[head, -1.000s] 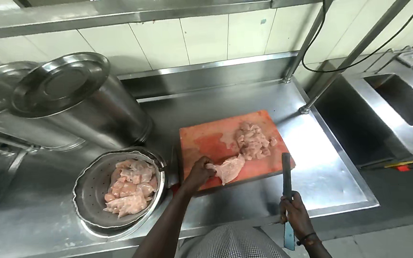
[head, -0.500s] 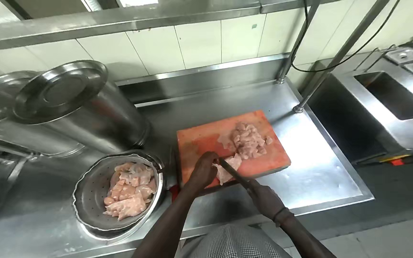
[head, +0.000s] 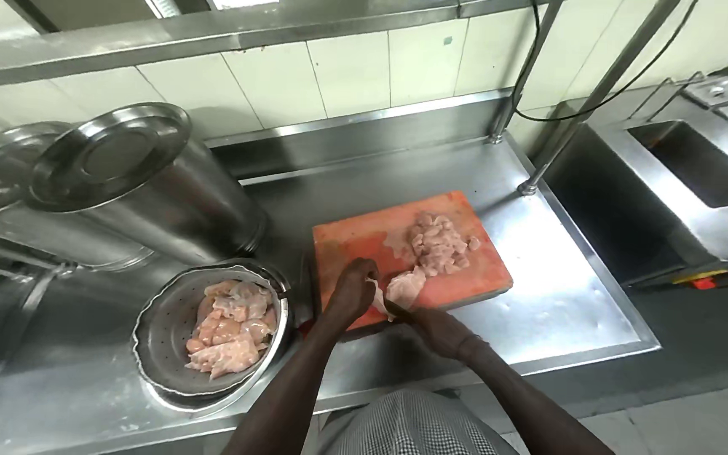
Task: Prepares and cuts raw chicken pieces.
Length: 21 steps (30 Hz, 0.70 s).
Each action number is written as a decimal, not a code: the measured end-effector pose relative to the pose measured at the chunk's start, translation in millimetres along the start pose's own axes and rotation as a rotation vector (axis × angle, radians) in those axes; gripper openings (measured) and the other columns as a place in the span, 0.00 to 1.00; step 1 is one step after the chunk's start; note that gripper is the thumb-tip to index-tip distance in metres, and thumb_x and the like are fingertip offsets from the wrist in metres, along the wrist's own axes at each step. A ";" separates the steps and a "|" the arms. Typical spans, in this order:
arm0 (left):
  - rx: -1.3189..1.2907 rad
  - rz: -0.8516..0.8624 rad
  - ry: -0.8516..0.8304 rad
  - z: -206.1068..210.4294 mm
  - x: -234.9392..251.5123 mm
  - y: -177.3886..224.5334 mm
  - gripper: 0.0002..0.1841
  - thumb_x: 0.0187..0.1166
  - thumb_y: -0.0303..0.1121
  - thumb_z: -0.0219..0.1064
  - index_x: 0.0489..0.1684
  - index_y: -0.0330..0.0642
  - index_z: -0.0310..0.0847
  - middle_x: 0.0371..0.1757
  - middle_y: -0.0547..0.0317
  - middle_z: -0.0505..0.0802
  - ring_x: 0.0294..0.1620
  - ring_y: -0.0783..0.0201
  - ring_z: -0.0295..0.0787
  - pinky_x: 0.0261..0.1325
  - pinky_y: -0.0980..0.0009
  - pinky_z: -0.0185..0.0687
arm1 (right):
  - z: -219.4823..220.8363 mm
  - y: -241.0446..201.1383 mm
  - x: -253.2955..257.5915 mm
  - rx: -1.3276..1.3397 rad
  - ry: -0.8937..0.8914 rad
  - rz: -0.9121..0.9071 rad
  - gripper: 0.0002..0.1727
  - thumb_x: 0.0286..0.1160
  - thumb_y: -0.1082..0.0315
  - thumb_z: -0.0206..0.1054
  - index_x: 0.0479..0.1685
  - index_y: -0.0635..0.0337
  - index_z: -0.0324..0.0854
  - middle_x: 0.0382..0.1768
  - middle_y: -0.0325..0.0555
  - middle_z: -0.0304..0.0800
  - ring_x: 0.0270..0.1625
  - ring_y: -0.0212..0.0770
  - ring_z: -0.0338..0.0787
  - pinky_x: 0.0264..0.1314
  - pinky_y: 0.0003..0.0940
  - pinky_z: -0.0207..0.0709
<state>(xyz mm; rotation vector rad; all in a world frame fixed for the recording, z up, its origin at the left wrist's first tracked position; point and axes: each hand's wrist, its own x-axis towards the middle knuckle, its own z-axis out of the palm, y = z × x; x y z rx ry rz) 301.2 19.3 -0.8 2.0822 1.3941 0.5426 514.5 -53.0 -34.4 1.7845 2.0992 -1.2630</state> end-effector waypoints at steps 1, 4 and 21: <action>-0.025 -0.033 0.053 -1.6 -2.7 -6.7 0.07 0.74 0.18 0.66 0.45 0.30 0.87 0.52 0.40 0.90 0.57 0.47 0.88 0.64 0.50 0.84 | 4.6 14.4 -11.7 0.004 -0.042 -0.018 0.19 0.92 0.57 0.53 0.69 0.59 0.78 0.51 0.61 0.89 0.54 0.61 0.91 0.58 0.63 0.81; -0.069 -0.206 0.170 -12.1 -12.0 -21.5 0.07 0.75 0.19 0.67 0.47 0.32 0.86 0.54 0.41 0.90 0.55 0.48 0.88 0.61 0.49 0.85 | 12.4 53.8 -48.0 0.057 -0.185 -0.028 0.18 0.91 0.58 0.56 0.63 0.62 0.81 0.46 0.61 0.89 0.47 0.59 0.89 0.54 0.60 0.80; 0.170 -0.205 -0.311 55.8 48.8 14.3 0.28 0.78 0.43 0.73 0.75 0.39 0.79 0.69 0.38 0.87 0.73 0.39 0.83 0.75 0.38 0.76 | 30.6 80.8 -75.7 0.806 0.401 0.123 0.12 0.90 0.60 0.57 0.55 0.58 0.78 0.19 0.42 0.75 0.14 0.37 0.75 0.16 0.34 0.74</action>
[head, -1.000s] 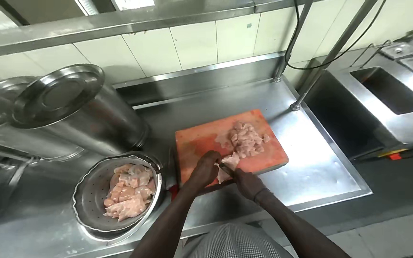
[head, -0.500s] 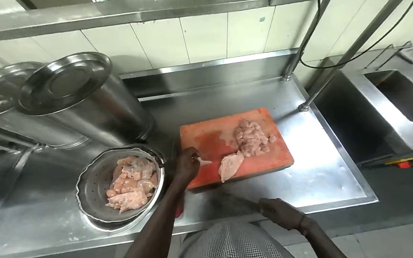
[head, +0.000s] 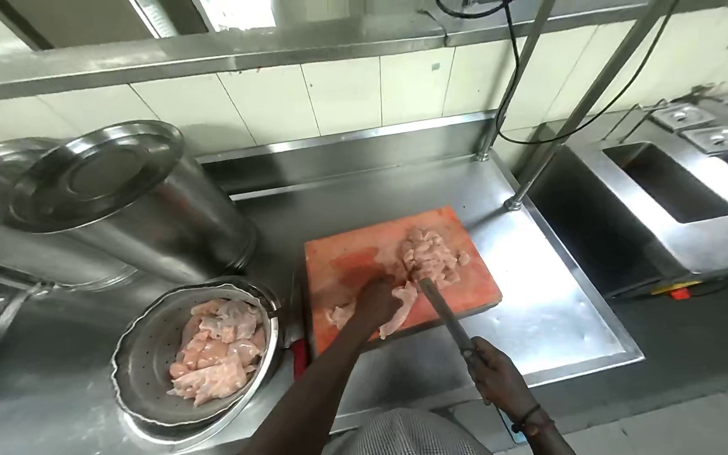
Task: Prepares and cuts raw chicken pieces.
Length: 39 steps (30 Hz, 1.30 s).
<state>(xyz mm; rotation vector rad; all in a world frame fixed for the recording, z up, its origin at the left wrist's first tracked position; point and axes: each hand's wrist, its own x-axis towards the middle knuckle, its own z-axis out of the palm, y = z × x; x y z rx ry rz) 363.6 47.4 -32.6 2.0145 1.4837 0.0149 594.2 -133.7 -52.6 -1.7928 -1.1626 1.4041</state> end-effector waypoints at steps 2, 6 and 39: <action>0.028 -0.077 -0.091 -0.8 4.9 12.3 0.23 0.77 0.42 0.73 0.64 0.36 0.84 0.63 0.38 0.89 0.68 0.39 0.86 0.70 0.37 0.79 | 0.2 0.9 -0.7 0.014 0.016 0.003 0.12 0.89 0.60 0.57 0.54 0.58 0.78 0.19 0.41 0.75 0.14 0.37 0.75 0.16 0.34 0.75; -0.196 -0.052 -0.134 -12.2 2.8 8.6 0.15 0.69 0.34 0.77 0.49 0.33 0.88 0.49 0.38 0.92 0.53 0.41 0.89 0.58 0.38 0.82 | -1.0 1.2 -6.2 0.052 0.046 0.001 0.12 0.89 0.60 0.57 0.54 0.59 0.78 0.18 0.40 0.74 0.13 0.36 0.75 0.15 0.33 0.74; -0.794 0.014 0.232 -36.9 -70.2 -45.5 0.15 0.80 0.28 0.72 0.62 0.34 0.80 0.43 0.46 0.92 0.32 0.58 0.91 0.38 0.61 0.92 | 22.3 -11.9 3.4 0.034 -0.056 0.026 0.11 0.92 0.62 0.55 0.56 0.59 0.76 0.19 0.43 0.75 0.13 0.37 0.75 0.16 0.33 0.75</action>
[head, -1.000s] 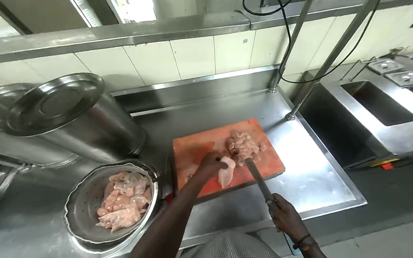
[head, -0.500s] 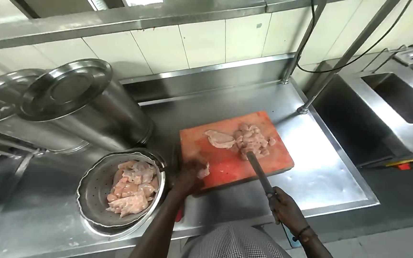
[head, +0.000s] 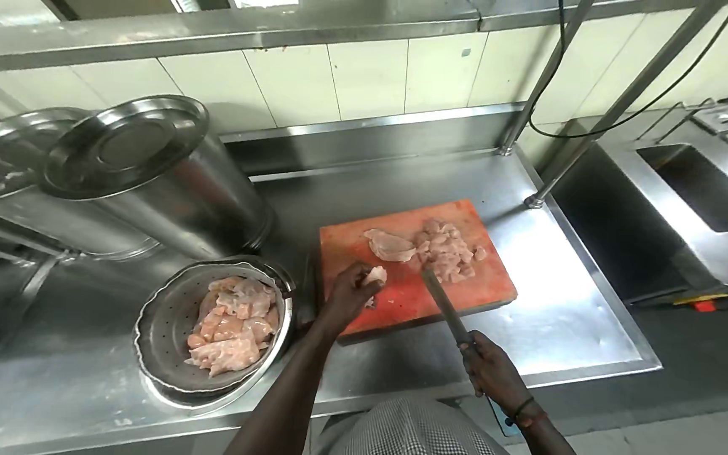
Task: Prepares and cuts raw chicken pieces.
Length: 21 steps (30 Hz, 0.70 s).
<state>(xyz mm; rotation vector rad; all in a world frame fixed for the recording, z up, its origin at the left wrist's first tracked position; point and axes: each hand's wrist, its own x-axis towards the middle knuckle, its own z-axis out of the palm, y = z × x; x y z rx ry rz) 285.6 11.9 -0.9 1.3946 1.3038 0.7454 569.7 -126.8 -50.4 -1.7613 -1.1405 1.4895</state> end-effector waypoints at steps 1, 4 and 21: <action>0.130 -0.023 -0.032 2.8 2.1 0.0 0.20 0.78 0.29 0.74 0.66 0.35 0.80 0.45 0.45 0.92 0.33 0.55 0.92 0.39 0.58 0.93 | 0.2 0.4 0.0 -0.003 -0.001 -0.003 0.11 0.92 0.62 0.55 0.56 0.59 0.76 0.19 0.43 0.75 0.13 0.37 0.75 0.16 0.32 0.75; 0.655 -0.150 -0.166 7.5 6.1 -14.8 0.27 0.74 0.35 0.77 0.73 0.40 0.80 0.66 0.39 0.89 0.65 0.42 0.88 0.70 0.41 0.81 | 2.3 -0.8 -1.2 -0.007 0.000 -0.006 0.11 0.92 0.62 0.55 0.57 0.59 0.76 0.19 0.42 0.75 0.13 0.37 0.75 0.16 0.32 0.75; 0.664 -0.177 -0.009 -19.7 -40.5 -45.4 0.21 0.78 0.33 0.72 0.71 0.47 0.83 0.58 0.38 0.93 0.59 0.37 0.91 0.62 0.34 0.82 | 27.5 -31.6 12.3 -0.285 -0.174 0.014 0.14 0.90 0.59 0.59 0.65 0.56 0.75 0.29 0.47 0.82 0.18 0.40 0.82 0.23 0.37 0.82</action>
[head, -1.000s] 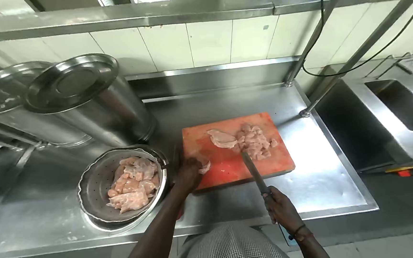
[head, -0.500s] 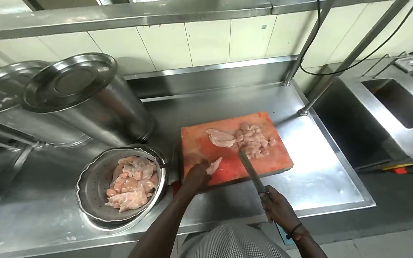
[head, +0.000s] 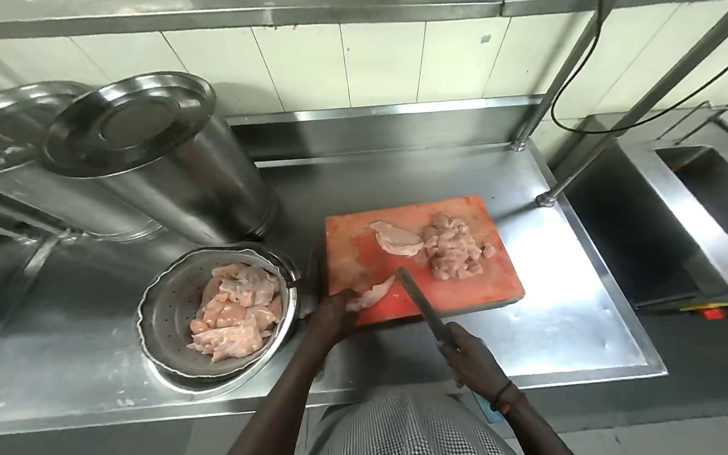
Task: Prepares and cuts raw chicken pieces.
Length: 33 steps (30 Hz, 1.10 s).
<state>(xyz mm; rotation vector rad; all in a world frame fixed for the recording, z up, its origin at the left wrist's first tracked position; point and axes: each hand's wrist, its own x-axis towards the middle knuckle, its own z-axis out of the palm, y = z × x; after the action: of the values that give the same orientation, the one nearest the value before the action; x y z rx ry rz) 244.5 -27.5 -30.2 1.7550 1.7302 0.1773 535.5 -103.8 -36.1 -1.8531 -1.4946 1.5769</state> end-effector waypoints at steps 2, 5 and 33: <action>0.046 -0.061 0.007 1.6 -4.6 -2.8 0.22 0.75 0.34 0.73 0.70 0.50 0.83 0.52 0.39 0.94 0.53 0.36 0.91 0.53 0.32 0.83 | 1.9 -2.8 3.4 -0.017 -0.012 -0.013 0.14 0.90 0.59 0.59 0.64 0.56 0.75 0.29 0.47 0.82 0.18 0.40 0.82 0.23 0.37 0.83; 0.159 -0.049 0.043 4.2 -1.7 -3.3 0.21 0.74 0.35 0.75 0.67 0.49 0.85 0.54 0.42 0.94 0.55 0.39 0.92 0.56 0.36 0.85 | 4.6 -6.3 8.3 -0.043 -0.022 -0.015 0.16 0.90 0.59 0.59 0.69 0.55 0.74 0.31 0.48 0.84 0.19 0.40 0.83 0.24 0.37 0.83; 0.043 0.322 0.197 38.0 43.7 8.1 0.17 0.76 0.38 0.75 0.60 0.41 0.88 0.64 0.44 0.89 0.70 0.44 0.83 0.74 0.46 0.76 | 25.0 -45.9 17.5 -0.791 0.091 0.080 0.20 0.91 0.56 0.52 0.74 0.51 0.72 0.47 0.55 0.92 0.53 0.58 0.93 0.56 0.55 0.84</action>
<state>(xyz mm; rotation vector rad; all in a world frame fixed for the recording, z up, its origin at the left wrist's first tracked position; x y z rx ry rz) 276.4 0.6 -70.4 2.1007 1.5804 0.4689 488.6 -79.6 -20.4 -2.3441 -2.2263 0.9540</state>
